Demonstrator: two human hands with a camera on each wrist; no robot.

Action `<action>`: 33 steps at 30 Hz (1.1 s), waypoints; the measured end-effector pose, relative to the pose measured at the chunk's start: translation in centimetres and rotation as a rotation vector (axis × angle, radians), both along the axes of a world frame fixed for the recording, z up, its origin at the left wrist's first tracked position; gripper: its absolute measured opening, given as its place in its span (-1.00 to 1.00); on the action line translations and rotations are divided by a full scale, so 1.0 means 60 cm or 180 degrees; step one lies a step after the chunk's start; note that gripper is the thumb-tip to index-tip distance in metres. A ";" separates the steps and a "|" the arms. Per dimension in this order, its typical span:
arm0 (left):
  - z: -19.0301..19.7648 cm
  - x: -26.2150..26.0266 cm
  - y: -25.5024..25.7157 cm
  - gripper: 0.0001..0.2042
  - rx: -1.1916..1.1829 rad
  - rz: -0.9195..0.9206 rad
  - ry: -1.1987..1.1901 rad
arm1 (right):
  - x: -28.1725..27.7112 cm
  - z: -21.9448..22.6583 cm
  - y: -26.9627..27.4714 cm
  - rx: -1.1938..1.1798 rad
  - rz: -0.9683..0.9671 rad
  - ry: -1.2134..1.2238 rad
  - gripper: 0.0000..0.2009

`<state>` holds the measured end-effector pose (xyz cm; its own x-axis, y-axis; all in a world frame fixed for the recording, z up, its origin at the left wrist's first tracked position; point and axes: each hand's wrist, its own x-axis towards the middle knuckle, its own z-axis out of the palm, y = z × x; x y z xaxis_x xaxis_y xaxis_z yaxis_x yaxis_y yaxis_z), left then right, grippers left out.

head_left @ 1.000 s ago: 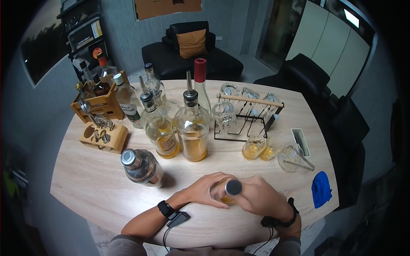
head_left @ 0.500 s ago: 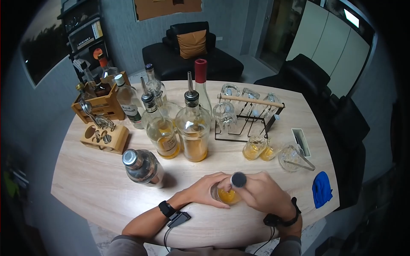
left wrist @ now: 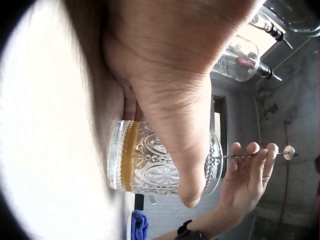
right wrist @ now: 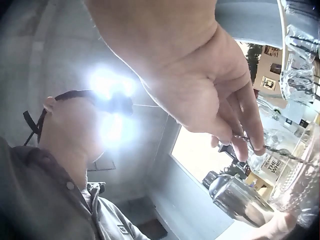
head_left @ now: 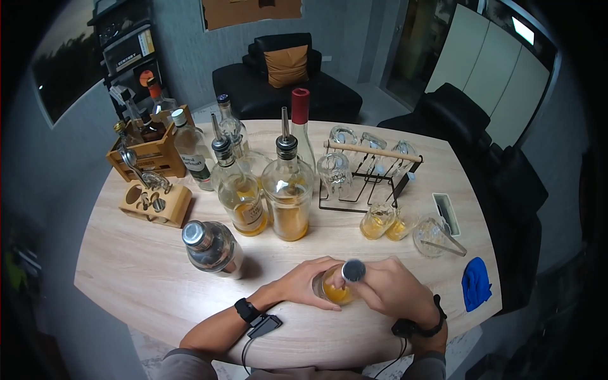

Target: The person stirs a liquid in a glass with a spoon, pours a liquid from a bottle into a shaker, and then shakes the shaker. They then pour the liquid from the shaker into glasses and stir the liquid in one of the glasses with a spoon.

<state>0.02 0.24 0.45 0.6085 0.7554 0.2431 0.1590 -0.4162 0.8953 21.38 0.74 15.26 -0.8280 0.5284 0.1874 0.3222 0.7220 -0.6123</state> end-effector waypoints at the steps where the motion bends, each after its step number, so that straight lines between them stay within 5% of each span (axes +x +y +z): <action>1: -0.002 0.003 0.001 -0.15 0.0104 0.0029 -0.0117 | 0.002 0.006 -0.002 0.0183 0.0196 -0.0081 -0.84; 33: -0.008 -0.003 -0.002 -0.17 -0.0222 -0.0055 0.0096 | -0.007 -0.013 0.002 -0.0005 0.0032 0.0186 -0.84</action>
<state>-0.14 0.13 -0.02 0.6278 0.7592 0.1715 0.1798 -0.3559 0.9171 20.93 0.83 14.50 -0.8210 0.5205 0.2347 0.2786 0.7240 -0.6310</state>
